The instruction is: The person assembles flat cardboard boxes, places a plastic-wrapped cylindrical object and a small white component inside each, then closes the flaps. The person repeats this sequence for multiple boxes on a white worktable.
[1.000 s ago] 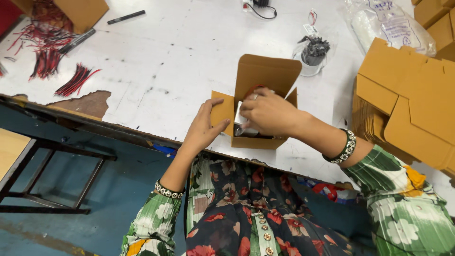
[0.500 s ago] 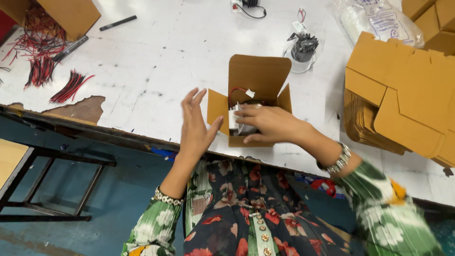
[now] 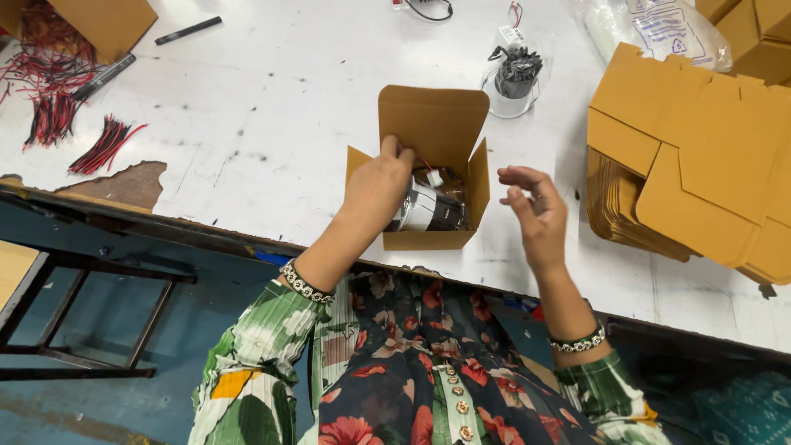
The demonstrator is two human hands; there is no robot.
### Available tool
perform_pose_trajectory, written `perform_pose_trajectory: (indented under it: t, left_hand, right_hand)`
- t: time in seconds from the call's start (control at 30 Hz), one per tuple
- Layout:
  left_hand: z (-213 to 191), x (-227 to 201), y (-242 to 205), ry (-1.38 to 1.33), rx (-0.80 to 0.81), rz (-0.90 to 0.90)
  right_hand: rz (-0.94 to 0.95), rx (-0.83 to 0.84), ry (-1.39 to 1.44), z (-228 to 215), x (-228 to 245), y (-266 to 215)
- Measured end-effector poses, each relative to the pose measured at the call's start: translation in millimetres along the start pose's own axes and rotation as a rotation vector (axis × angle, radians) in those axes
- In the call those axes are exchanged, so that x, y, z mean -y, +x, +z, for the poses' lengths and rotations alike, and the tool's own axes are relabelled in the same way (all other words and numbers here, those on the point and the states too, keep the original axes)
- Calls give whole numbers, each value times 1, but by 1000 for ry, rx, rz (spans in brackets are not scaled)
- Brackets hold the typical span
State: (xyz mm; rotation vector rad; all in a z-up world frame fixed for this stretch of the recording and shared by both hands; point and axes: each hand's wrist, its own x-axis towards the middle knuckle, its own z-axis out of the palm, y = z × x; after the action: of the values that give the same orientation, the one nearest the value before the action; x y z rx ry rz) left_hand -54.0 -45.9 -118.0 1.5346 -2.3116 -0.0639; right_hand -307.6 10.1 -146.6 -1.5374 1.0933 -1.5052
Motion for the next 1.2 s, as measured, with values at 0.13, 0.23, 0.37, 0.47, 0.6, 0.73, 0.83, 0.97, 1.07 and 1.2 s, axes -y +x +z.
perform_pose_trajectory:
  t: [0.13, 0.23, 0.37, 0.47, 0.6, 0.73, 0.83, 0.97, 1.07, 1.2]
  left_hand:
    - [14, -6, -1, -161, 16, 53]
    - [19, -19, 1, -107, 139, 65]
    - [18, -32, 13, 168, 369, 124]
    - [17, -39, 20, 248, 481, 100]
    - [15, -36, 5, 174, 150, 206]
    - [23, -20, -12, -12, -129, 320]
    - [40, -19, -7, -62, -145, 362]
    - [66, -33, 11, 97, 130, 241]
    - [83, -53, 22, 192, 170, 220]
    - [77, -51, 25, 194, 247, 212]
  right_hand:
    - [25, 117, -24, 13, -19, -15]
    - [26, 120, 7, 15, -31, -18]
    - [212, 61, 220, 13, -54, -8]
    - [348, 29, 223, 12, -68, 1]
    - [371, 72, 375, 13, -78, 12]
    - [326, 169, 480, 13, -87, 20]
    - [280, 310, 618, 10, -92, 28]
    - [258, 347, 666, 15, -95, 32]
    - [326, 291, 635, 4, -99, 22]
    - [168, 409, 805, 3, -108, 26]
